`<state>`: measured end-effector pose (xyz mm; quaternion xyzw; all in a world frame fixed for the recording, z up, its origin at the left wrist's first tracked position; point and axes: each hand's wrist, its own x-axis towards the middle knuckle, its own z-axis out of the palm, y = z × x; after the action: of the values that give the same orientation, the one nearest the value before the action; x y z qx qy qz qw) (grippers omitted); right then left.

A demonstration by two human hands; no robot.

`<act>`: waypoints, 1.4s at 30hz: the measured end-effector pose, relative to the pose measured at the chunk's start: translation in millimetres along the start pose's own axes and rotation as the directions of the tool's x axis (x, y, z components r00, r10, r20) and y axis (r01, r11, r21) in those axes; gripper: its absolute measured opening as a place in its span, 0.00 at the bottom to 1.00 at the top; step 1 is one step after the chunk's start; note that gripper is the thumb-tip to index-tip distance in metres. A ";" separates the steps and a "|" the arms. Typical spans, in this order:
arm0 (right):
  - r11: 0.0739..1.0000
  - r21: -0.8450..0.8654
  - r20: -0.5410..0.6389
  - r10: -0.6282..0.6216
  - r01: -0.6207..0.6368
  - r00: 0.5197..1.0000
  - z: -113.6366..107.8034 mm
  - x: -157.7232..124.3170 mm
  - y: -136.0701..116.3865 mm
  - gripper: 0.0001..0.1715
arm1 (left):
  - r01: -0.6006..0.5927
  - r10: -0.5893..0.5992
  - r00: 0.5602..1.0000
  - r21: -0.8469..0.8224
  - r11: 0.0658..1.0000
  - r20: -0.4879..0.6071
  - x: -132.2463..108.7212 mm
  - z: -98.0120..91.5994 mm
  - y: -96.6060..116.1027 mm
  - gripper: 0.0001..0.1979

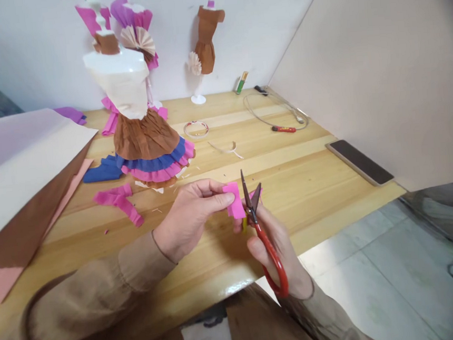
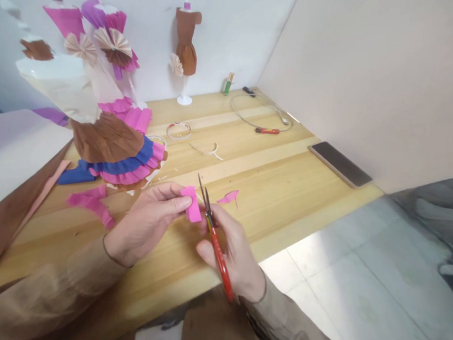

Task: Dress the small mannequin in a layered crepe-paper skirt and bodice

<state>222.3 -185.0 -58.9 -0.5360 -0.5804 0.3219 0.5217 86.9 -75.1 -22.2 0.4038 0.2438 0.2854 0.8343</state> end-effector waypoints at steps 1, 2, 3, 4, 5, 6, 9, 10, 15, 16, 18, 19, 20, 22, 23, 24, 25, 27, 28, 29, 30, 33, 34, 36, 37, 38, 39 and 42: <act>1.000 -0.005 0.003 0.011 -0.011 1.000 0.6 0.2 -0.5 0.30 | -0.016 0.016 1.000 0.014 1.000 -0.001 -0.3 0.2 -0.3 0.05; 1.000 -0.005 0.003 0.022 -0.022 1.000 1.2 0.7 -0.5 0.30 | -0.029 0.029 1.000 0.028 0.999 -0.011 -0.4 0.3 -0.3 0.05; 0.999 -0.004 0.003 0.036 -0.036 0.999 1.9 1.3 -0.2 0.29 | -0.037 0.038 0.999 0.043 0.998 -0.032 -0.5 0.6 -0.2 0.05; 0.999 -0.003 0.001 0.050 -0.050 0.999 2.6 2.1 0.2 0.28 | -0.043 0.046 0.997 0.057 0.997 -0.062 -0.6 0.9 0.2 0.06; 0.998 -0.001 0.000 0.061 -0.061 0.998 3.3 2.9 0.5 0.27 | -0.045 0.051 0.995 0.070 0.997 -0.091 -0.6 1.1 0.7 0.06; 0.998 0.001 0.002 0.068 -0.068 0.998 4.1 3.6 0.7 0.27 | -0.046 0.055 0.992 0.082 0.996 -0.112 -0.7 1.4 1.3 0.07; 0.997 0.010 0.029 0.078 -0.078 0.997 6.1 5.1 -0.4 0.27 | -0.057 0.067 0.992 0.097 0.994 -0.109 -0.5 1.7 2.8 0.05; 0.997 0.014 0.036 0.078 -0.079 0.996 6.6 5.5 -1.0 0.27 | -0.062 0.072 0.993 0.101 0.993 -0.098 -0.4 1.5 3.0 0.05; 0.996 0.034 0.043 0.080 -0.081 0.996 7.5 6.1 -2.1 0.31 | -0.078 0.087 0.992 0.096 0.992 -0.093 1.2 0.1 2.4 0.04; 0.996 0.035 0.045 0.081 -0.082 0.996 7.5 6.1 -1.6 0.31 | -0.075 0.083 0.992 0.088 0.993 -0.096 1.5 -0.1 2.2 0.04; 0.996 0.035 0.045 0.081 -0.083 0.996 7.6 6.0 -0.4 0.30 | -0.068 0.074 0.992 0.066 0.996 -0.101 1.9 -0.1 1.9 0.04; 0.996 0.037 0.045 0.080 -0.082 0.996 7.7 5.9 0.3 0.30 | -0.066 0.072 0.992 0.056 0.996 -0.103 1.9 0.0 1.7 0.04; 0.996 0.040 0.046 0.079 -0.081 0.996 7.8 5.9 1.0 0.29 | -0.065 0.070 0.992 0.048 0.997 -0.106 1.9 0.2 1.6 0.04; 0.996 0.045 0.049 0.080 -0.083 0.996 8.1 5.7 2.1 0.28 | -0.062 0.066 0.991 0.043 0.997 -0.113 1.9 0.7 1.3 0.04; 0.996 0.045 0.051 0.081 -0.083 0.995 8.3 5.7 2.6 0.28 | -0.061 0.066 0.991 0.044 0.997 -0.117 1.8 1.0 1.1 0.04; 0.996 0.042 0.048 0.081 -0.083 0.996 8.5 5.7 2.8 0.28 | -0.060 0.065 0.990 0.046 0.997 -0.123 1.7 1.1 0.9 0.04; 0.996 0.038 0.045 0.082 -0.083 0.996 8.6 5.8 2.9 0.28 | -0.059 0.064 0.990 0.048 0.997 -0.128 1.7 1.2 0.7 0.04; 0.996 0.033 0.035 0.080 -0.081 0.996 8.9 6.0 2.6 0.28 | -0.058 0.065 0.989 0.055 0.997 -0.134 1.5 1.1 0.4 0.04; 0.996 0.032 0.032 0.081 -0.082 0.996 9.0 6.1 2.2 0.28 | -0.057 0.065 0.988 0.060 0.997 -0.137 1.5 1.0 0.3 0.04; 0.996 0.032 0.029 0.085 -0.086 0.996 9.1 6.3 1.7 0.28 | -0.055 0.064 0.988 0.064 0.996 -0.139 1.4 0.9 0.3 0.04; 0.996 0.030 0.026 0.089 -0.090 0.996 9.1 6.5 1.2 0.29 | -0.052 0.062 0.988 0.067 0.996 -0.143 1.4 0.8 0.2 0.04; 0.995 0.015 0.021 0.098 -0.099 0.995 9.0 6.8 0.7 0.27 | -0.043 0.053 0.987 0.071 0.997 -0.150 1.4 0.9 0.2 0.04; 0.995 0.008 0.018 0.097 -0.097 0.995 8.9 6.8 0.9 0.26 | -0.042 0.052 0.987 0.069 0.997 -0.152 1.4 1.0 0.2 0.04; 0.996 -0.005 0.014 0.087 -0.087 0.996 8.9 6.8 1.9 0.23 | -0.043 0.052 0.986 0.062 0.997 -0.157 1.6 1.3 0.2 0.04; 0.997 -0.010 0.011 0.081 -0.081 0.997 9.0 6.8 2.5 0.22 | -0.042 0.051 0.986 0.058 0.997 -0.159 1.6 1.5 0.1 0.04; 0.997 -0.012 0.008 0.078 -0.078 0.997 9.2 6.8 3.1 0.22 | -0.042 0.050 0.986 0.055 0.998 -0.160 1.6 1.6 0.1 0.04; 0.997 -0.012 0.007 0.077 -0.077 0.997 9.4 6.7 3.6 0.21 | -0.041 0.049 0.986 0.052 0.998 -0.160 1.6 1.7 0.1 0.04; 0.997 -0.002 0.007 0.081 -0.081 0.997 10.3 6.6 4.3 0.20 | -0.040 0.048 0.986 0.047 0.998 -0.161 1.2 2.1 0.1 0.04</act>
<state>214.5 -175.8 -63.8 -0.5583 -0.5602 0.3442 0.5060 89.1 -75.4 -21.2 0.4028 0.3082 0.3302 0.7961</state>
